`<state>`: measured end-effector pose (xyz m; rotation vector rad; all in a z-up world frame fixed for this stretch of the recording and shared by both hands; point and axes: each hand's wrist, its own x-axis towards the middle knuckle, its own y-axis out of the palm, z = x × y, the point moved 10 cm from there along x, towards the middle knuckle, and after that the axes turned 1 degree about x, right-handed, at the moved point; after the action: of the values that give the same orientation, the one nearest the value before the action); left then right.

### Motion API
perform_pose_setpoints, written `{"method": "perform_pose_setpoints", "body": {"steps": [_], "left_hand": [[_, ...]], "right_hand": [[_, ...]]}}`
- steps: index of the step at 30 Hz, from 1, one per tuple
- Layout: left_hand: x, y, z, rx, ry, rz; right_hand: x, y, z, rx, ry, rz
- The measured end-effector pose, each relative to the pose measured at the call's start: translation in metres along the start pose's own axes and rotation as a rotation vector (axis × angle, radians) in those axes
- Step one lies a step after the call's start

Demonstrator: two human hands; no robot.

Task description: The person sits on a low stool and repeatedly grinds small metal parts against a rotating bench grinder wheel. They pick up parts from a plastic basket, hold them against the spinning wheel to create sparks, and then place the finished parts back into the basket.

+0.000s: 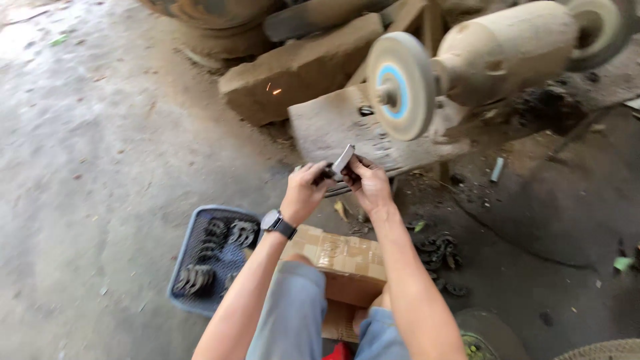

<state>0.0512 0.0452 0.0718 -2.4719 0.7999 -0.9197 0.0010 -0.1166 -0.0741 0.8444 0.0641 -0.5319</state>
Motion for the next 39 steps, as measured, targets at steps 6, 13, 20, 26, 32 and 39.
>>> {"method": "perform_pose_setpoints", "body": {"steps": [6, 13, 20, 26, 32, 39], "left_hand": [[-0.084, -0.055, 0.025, -0.648, -0.351, 0.024], [-0.164, -0.136, 0.084, -0.597, -0.544, -0.141], [-0.246, -0.186, 0.188, -0.038, -0.543, -0.304], [-0.326, -0.132, 0.32, 0.236, -0.751, -0.263], [-0.376, -0.065, 0.414, 0.241, -1.017, -0.249], [-0.365, -0.037, 0.434, 0.313, -1.072, -0.2]], "right_hand": [[-0.052, 0.118, -0.012, -0.587, 0.006, 0.166], [-0.098, 0.208, -0.067, -0.845, -0.071, 0.201], [-0.122, 0.27, -0.115, -1.02, -0.04, 0.335], [-0.1, 0.277, -0.126, -1.055, -0.002, 0.34], [-0.068, 0.271, -0.129, -1.115, 0.016, 0.345], [-0.042, 0.253, -0.138, -1.149, 0.032, 0.344]]}}
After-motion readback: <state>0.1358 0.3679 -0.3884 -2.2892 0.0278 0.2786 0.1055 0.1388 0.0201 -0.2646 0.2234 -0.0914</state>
